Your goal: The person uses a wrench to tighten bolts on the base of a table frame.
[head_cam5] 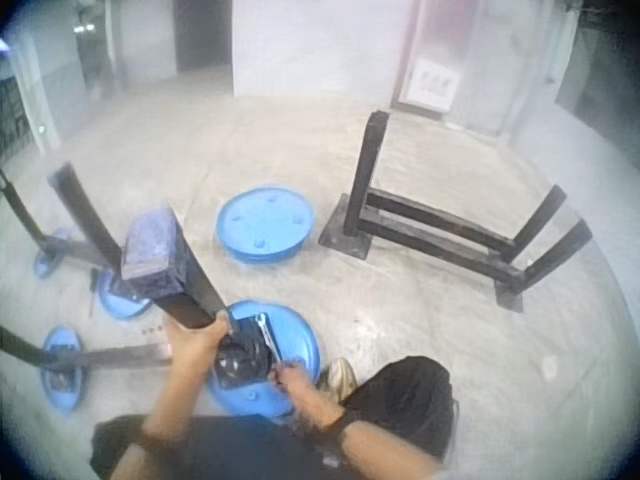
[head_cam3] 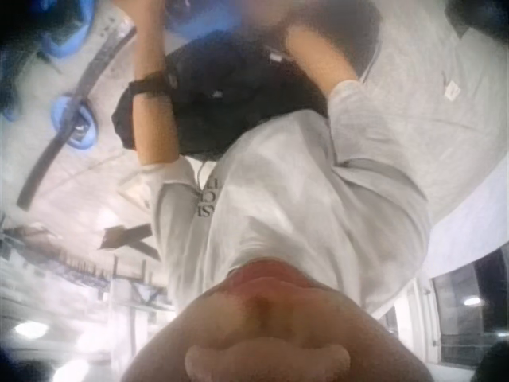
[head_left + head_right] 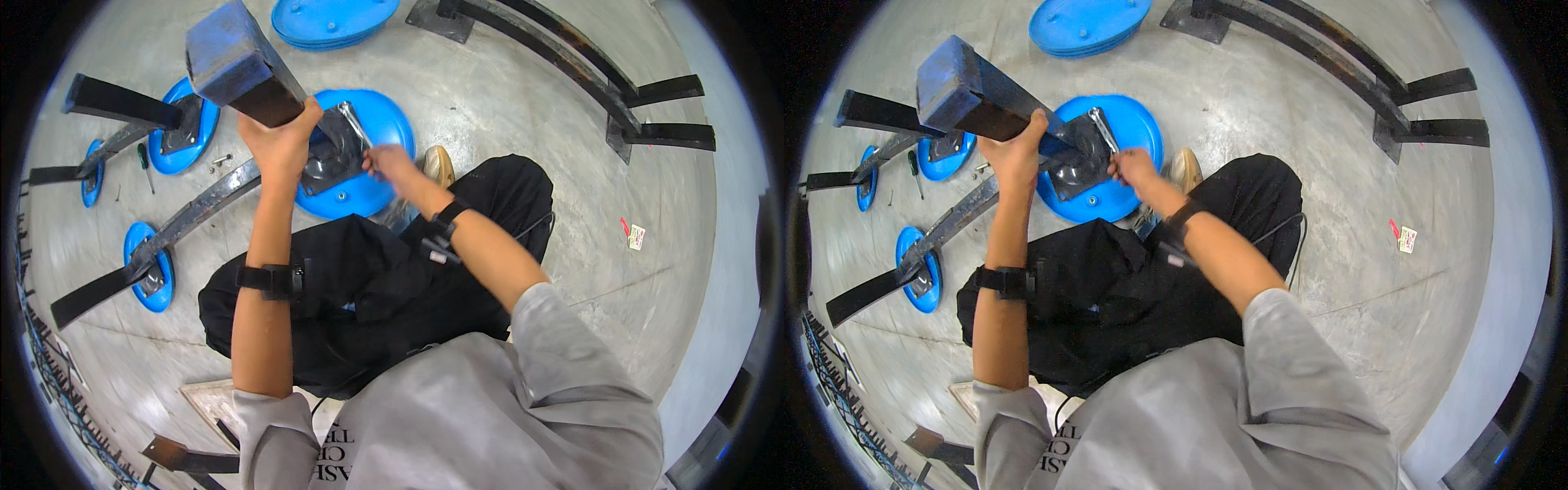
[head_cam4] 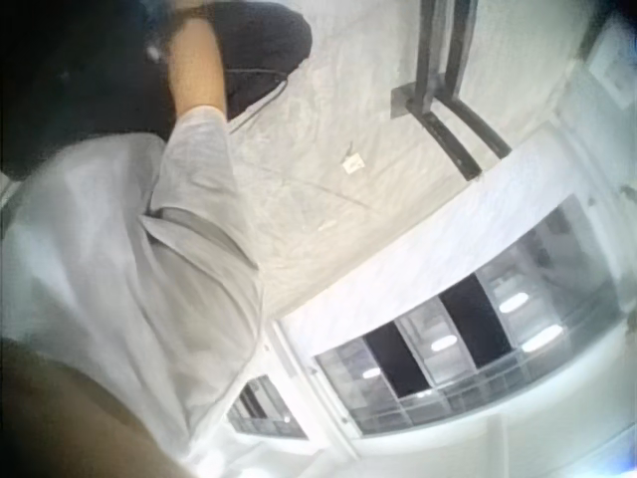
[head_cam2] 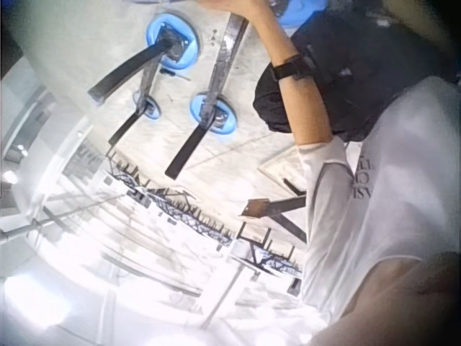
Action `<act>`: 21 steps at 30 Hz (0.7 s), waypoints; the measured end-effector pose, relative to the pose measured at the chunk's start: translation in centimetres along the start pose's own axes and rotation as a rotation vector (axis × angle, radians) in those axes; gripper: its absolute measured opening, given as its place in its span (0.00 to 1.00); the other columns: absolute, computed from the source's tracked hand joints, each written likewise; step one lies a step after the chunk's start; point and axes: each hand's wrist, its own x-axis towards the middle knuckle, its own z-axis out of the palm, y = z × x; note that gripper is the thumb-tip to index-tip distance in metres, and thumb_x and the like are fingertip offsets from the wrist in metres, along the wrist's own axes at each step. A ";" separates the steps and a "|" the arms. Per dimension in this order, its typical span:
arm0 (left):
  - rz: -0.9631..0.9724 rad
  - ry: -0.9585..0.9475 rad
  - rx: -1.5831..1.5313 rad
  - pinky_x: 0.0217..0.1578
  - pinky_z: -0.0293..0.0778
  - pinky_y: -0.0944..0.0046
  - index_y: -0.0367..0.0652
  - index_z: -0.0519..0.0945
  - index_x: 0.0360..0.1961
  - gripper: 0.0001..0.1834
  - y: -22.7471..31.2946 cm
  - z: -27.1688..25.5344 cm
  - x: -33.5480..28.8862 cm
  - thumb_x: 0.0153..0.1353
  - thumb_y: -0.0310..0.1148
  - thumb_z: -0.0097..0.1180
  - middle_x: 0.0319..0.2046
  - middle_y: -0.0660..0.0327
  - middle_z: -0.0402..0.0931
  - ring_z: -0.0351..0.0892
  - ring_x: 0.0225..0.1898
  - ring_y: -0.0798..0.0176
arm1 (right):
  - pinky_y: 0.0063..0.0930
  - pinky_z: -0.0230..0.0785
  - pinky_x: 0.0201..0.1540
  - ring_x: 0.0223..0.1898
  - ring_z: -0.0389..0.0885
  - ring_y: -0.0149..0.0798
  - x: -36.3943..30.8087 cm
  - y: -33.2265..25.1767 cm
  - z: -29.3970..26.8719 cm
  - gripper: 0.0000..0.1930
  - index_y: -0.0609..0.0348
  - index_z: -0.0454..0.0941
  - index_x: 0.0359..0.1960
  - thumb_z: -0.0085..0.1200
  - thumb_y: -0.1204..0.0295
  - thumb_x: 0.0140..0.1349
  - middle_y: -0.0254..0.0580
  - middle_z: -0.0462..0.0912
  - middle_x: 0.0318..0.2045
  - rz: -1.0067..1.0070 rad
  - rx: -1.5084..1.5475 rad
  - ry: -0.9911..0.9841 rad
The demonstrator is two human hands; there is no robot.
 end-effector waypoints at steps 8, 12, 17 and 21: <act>0.012 -0.019 0.010 0.26 0.67 0.71 0.38 0.68 0.33 0.21 -0.4 0.4 0.4 0.36 0.24 0.62 0.23 0.65 0.68 0.68 0.24 0.72 | 0.23 0.56 0.15 0.13 0.69 0.30 0.2 1.0 1.7 0.08 0.62 0.70 0.28 0.40 0.72 0.58 0.40 0.76 0.18 -0.023 0.027 0.068; 0.028 -0.003 -0.047 0.26 0.67 0.70 0.38 0.67 0.34 0.21 -0.5 0.1 0.4 0.36 0.25 0.62 0.23 0.65 0.68 0.68 0.24 0.71 | 0.22 0.55 0.16 0.14 0.70 0.29 -0.1 1.6 1.5 0.09 0.58 0.69 0.27 0.39 0.68 0.58 0.39 0.78 0.19 0.100 -0.067 -0.001; 0.008 -0.022 0.031 0.26 0.67 0.70 0.38 0.67 0.33 0.22 0.0 0.2 0.4 0.36 0.25 0.63 0.23 0.64 0.68 0.68 0.24 0.71 | 0.24 0.52 0.14 0.13 0.70 0.30 0.3 1.9 1.4 0.10 0.57 0.68 0.25 0.37 0.67 0.59 0.40 0.78 0.19 0.020 -0.003 -0.038; 0.020 -0.001 0.002 0.25 0.67 0.70 0.38 0.67 0.33 0.21 -0.9 0.1 0.4 0.36 0.25 0.63 0.23 0.64 0.69 0.68 0.23 0.71 | 0.24 0.53 0.14 0.13 0.70 0.30 0.0 1.2 1.7 0.11 0.57 0.68 0.26 0.36 0.67 0.60 0.40 0.78 0.19 0.097 -0.057 -0.049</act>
